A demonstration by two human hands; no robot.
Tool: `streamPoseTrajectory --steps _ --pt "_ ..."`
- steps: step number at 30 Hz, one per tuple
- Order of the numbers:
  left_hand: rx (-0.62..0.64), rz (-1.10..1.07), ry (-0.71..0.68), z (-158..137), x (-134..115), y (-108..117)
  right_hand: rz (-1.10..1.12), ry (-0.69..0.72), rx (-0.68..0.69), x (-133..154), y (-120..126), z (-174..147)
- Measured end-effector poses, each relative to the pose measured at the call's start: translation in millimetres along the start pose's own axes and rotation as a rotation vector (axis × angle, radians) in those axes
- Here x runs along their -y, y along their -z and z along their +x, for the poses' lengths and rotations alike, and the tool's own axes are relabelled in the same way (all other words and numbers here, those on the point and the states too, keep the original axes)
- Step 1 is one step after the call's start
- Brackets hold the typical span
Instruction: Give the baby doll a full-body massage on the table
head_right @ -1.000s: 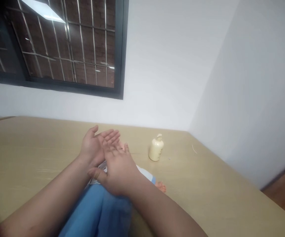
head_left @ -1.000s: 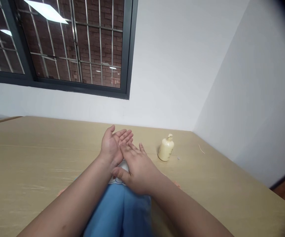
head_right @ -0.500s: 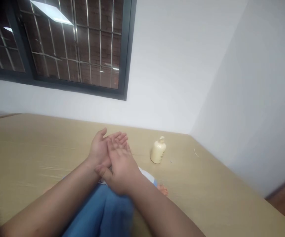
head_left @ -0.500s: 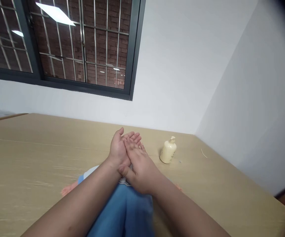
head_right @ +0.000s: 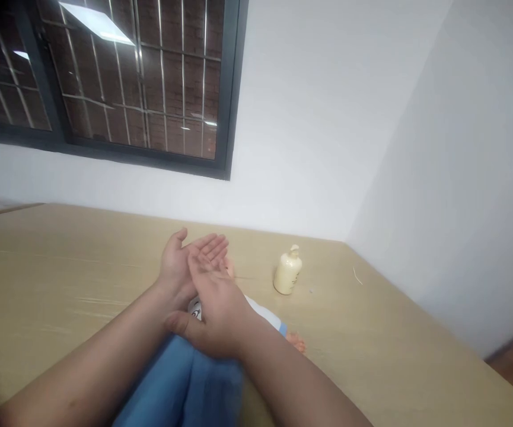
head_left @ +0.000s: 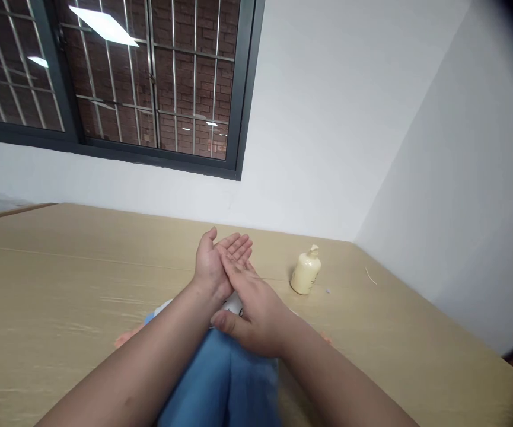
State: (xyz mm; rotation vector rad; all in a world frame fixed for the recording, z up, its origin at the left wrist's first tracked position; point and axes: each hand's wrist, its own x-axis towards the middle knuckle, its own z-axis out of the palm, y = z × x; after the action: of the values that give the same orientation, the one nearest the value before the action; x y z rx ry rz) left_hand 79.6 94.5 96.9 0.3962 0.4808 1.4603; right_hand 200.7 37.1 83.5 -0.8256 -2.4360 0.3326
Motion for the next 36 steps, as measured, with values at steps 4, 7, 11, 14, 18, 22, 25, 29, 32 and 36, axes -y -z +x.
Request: streamPoseTrajectory --steps 4,7,11,14,18,22,25,29,32,36 --pt "0.013 0.006 0.041 -11 8 -7 -0.119 -0.052 -0.010 -10 -1 4" --pt "-0.002 0.037 0.042 -10 4 -6 -0.184 -0.113 0.003 -10 1 5" --pt "-0.007 0.062 -0.016 1 -8 1 -0.146 -0.112 0.024 0 5 2" --pt "-0.004 0.050 -0.037 7 -14 6 -0.067 -0.056 0.028 11 8 -2" --pt "0.031 0.010 -0.015 2 -13 4 0.001 0.003 0.001 18 7 -5" --pt "0.079 -0.025 0.053 -14 -4 -7 -0.049 -0.018 -0.031 9 1 0" --pt "0.072 0.002 0.087 -19 0 -12 -0.146 -0.088 -0.055 0 -3 4" --pt "0.051 0.045 0.062 -11 -2 -6 -0.195 -0.178 -0.039 -1 -2 4" --pt "0.043 0.050 0.012 -1 -3 3 -0.152 -0.176 -0.020 7 0 0" --pt "0.075 0.045 -0.016 4 1 8 -0.030 -0.111 -0.045 19 6 -3"
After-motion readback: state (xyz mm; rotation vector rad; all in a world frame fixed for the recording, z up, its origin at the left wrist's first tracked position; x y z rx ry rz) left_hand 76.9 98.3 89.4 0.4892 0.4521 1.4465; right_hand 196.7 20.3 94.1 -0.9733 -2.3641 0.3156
